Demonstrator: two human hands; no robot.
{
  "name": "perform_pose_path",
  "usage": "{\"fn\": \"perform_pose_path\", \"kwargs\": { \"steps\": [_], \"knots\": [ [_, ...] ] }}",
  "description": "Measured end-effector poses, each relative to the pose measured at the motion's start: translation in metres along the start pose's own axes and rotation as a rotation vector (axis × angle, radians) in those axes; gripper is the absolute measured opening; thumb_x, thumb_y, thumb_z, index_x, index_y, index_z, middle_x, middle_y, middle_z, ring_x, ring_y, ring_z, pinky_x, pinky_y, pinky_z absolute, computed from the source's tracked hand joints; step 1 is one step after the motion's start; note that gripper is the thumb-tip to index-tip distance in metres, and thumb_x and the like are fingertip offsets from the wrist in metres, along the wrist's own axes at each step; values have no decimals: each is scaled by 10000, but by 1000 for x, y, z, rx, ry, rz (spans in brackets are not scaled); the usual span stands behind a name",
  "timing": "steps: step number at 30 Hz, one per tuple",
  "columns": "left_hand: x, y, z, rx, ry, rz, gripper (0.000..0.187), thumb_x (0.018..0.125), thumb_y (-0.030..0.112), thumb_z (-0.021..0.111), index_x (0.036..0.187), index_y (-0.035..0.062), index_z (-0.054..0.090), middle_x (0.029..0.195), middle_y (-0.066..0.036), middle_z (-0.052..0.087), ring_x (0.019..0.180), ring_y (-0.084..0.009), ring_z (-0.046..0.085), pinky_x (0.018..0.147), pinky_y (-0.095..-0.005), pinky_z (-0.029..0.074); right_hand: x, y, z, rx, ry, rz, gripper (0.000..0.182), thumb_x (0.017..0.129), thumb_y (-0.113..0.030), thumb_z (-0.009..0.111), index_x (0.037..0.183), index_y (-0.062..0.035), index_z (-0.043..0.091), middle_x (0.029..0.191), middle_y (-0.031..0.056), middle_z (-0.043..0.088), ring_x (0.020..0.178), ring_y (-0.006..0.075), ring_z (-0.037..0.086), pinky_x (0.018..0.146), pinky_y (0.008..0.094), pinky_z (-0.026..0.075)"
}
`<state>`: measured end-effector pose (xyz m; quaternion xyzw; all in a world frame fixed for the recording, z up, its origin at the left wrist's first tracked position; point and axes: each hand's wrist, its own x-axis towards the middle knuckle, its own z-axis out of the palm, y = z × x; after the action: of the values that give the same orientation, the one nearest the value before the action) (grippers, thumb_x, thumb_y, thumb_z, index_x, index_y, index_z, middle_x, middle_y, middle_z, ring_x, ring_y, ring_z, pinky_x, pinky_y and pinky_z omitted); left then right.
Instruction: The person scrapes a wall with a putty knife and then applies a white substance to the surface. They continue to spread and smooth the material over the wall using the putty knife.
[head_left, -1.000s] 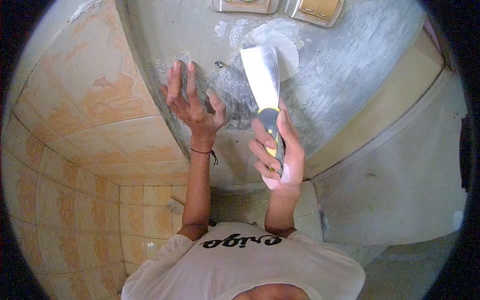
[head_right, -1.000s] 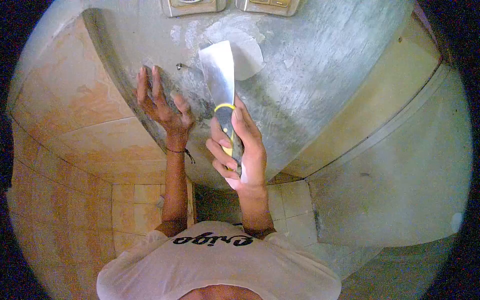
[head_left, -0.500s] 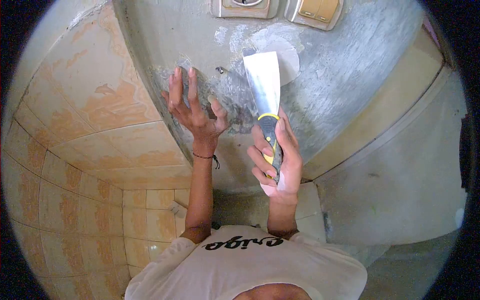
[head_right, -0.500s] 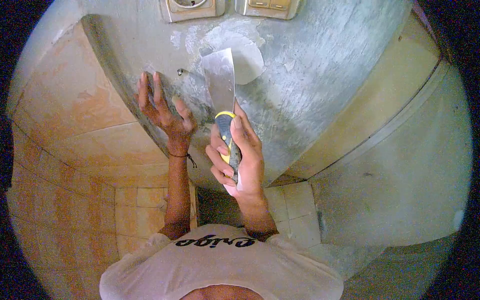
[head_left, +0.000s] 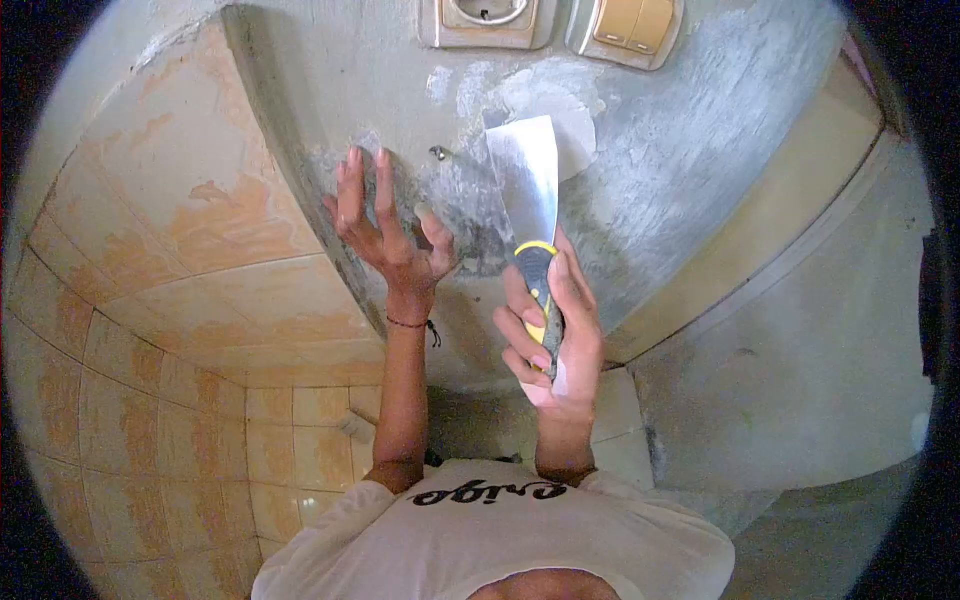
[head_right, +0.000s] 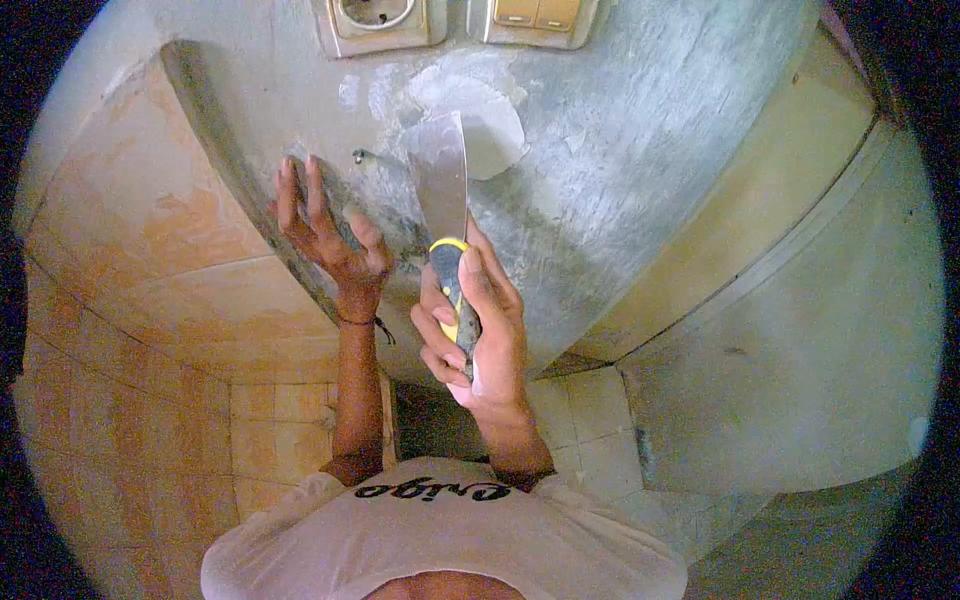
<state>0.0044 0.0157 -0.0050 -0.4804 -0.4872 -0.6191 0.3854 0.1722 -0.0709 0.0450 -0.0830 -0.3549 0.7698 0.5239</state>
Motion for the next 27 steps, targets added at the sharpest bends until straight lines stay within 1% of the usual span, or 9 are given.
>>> {"fn": "perform_pose_path", "kwargs": {
  "steps": [3,6,9,13,15,20,24,27],
  "knots": [
    [-1,1,1,-15,9,-4,575,881,327,448,1389,63,494,1450,-175,423,1356,-333,360,1148,-521,187,3,2,1,-15,-17,-24,452,1051,-303,371,1474,-162,298,699,0,366,404,35,291,259,149,228],
    [-1,4,-2,15,-5,-7,573,879,324,446,1387,64,497,1445,-171,429,1349,-336,367,1149,-520,187,3,2,-6,32,-25,-5,424,1054,-308,362,1448,-156,326,692,-3,364,400,29,280,258,143,217],
    [1,1,3,11,24,6,570,879,322,444,1385,65,502,1437,-167,438,1343,-336,371,1150,-521,186,5,2,-5,76,-16,0,406,1054,-312,362,1427,-152,346,690,-5,367,398,28,281,256,144,217],
    [0,3,1,9,26,-2,573,872,320,449,1383,66,505,1434,-166,441,1337,-341,377,1151,-522,187,4,0,-7,53,-47,19,408,1052,-317,366,1426,-154,348,688,-8,367,398,27,278,257,144,213],
    [1,1,0,15,18,8,577,866,318,453,1383,67,505,1438,-166,437,1334,-343,380,1150,-523,188,2,1,-12,15,-31,26,533,1039,-354,395,1513,-164,244,669,-5,365,386,41,293,266,175,235],
    [0,4,-1,1,15,0,586,850,303,462,1382,63,503,1444,-169,431,1349,-349,369,1149,-523,183,6,0,-10,6,-50,26,528,1040,-345,395,1514,-163,254,671,-5,365,388,42,288,271,172,232],
    [1,3,3,-10,32,-1,580,856,304,456,1381,62,503,1443,-170,433,1355,-349,365,1150,-518,177,10,2,-17,53,-77,33,532,1039,-343,401,1520,-175,249,681,-4,370,400,42,292,275,170,225],
    [-4,6,-2,26,4,-16,576,862,307,453,1381,63,504,1446,-169,431,1353,-347,369,1151,-513,177,17,0,-10,45,-115,37,529,1036,-353,406,1516,-186,258,680,-5,375,399,43,293,272,169,227]
  ]
}}
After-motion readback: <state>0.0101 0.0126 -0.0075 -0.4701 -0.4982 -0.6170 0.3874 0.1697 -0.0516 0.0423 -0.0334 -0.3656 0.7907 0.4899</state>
